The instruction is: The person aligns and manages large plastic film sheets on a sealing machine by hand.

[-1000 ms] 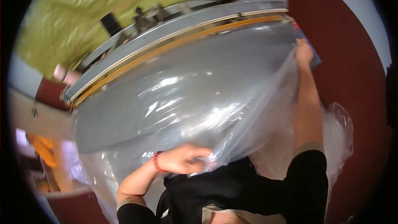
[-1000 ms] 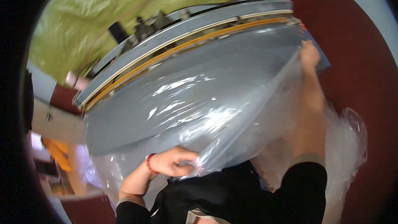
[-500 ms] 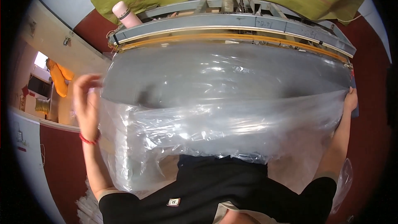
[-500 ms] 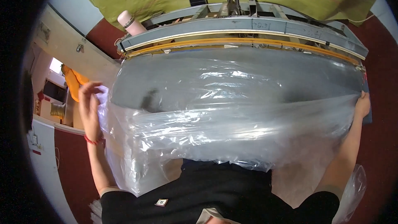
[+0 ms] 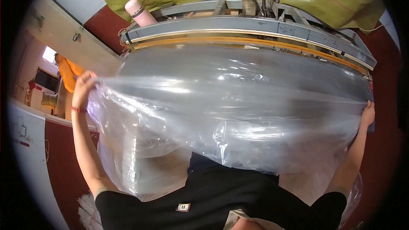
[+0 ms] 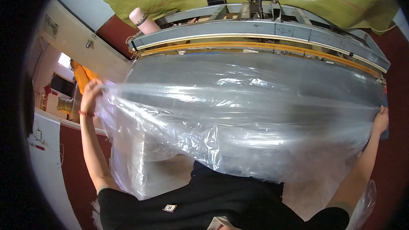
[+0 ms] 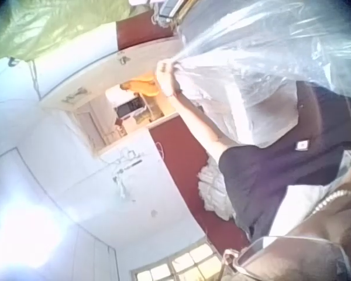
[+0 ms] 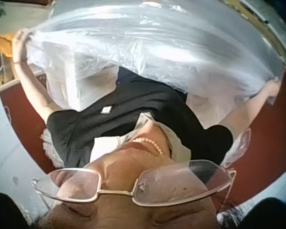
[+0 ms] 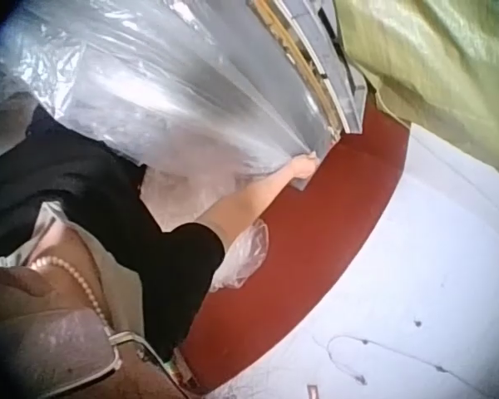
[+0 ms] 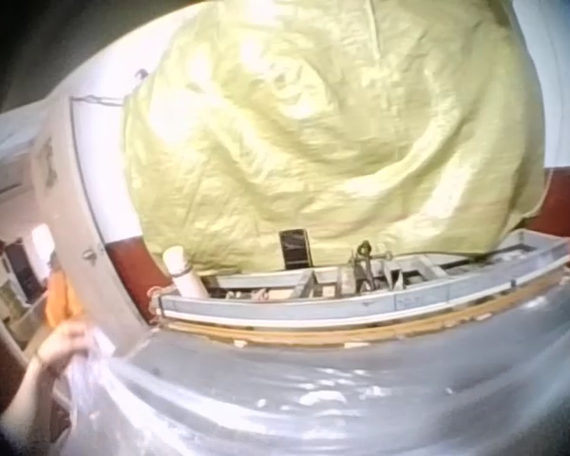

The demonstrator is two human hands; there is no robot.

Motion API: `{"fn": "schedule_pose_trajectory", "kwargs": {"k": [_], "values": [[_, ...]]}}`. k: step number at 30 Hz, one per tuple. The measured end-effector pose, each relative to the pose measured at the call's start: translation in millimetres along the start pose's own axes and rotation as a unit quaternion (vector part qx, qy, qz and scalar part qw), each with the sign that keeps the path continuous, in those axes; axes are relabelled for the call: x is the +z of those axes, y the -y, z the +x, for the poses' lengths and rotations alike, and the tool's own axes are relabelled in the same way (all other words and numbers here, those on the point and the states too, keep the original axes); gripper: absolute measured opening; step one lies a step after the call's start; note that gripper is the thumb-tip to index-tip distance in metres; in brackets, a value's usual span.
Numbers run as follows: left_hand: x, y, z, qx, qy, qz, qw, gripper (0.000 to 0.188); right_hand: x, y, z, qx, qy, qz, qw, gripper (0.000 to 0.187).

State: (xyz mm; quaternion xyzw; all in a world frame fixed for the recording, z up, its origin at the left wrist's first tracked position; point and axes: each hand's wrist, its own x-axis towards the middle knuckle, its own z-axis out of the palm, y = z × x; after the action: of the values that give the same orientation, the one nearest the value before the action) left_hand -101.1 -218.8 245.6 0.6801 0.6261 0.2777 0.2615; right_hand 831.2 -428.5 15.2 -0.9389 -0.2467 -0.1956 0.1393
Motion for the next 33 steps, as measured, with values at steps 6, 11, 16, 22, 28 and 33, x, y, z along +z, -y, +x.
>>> {"fn": "schedule_pose_trajectory", "kwargs": {"k": [6,11,16,22,28,33], "values": [[123.2,-22.4,3.8,0.359,0.019,0.482,0.799,0.034,2.9,-4.7,2.6,-0.002,0.009,0.024,1.000,0.036],[188.6,39.8,17.7,0.261,0.105,0.311,0.908,0.057,0.6,-2.2,-0.9,-0.003,0.000,0.028,1.000,0.037],[190.7,68.4,43.0,0.179,0.139,0.318,0.921,0.059,1.9,-2.9,0.4,0.003,-0.007,0.024,1.000,0.037],[226.2,49.2,59.1,0.310,0.102,0.264,0.908,0.047,28.8,-40.9,20.3,0.006,-0.015,0.050,0.999,0.039],[249.8,35.4,92.5,0.303,-0.055,0.198,0.931,0.026,-19.1,-85.3,25.7,0.063,0.037,0.539,0.839,0.034],[270.6,37.9,108.1,0.280,-0.143,0.103,0.944,0.016,-85.9,-109.3,9.0,0.085,0.021,0.662,0.745,0.030]]}}
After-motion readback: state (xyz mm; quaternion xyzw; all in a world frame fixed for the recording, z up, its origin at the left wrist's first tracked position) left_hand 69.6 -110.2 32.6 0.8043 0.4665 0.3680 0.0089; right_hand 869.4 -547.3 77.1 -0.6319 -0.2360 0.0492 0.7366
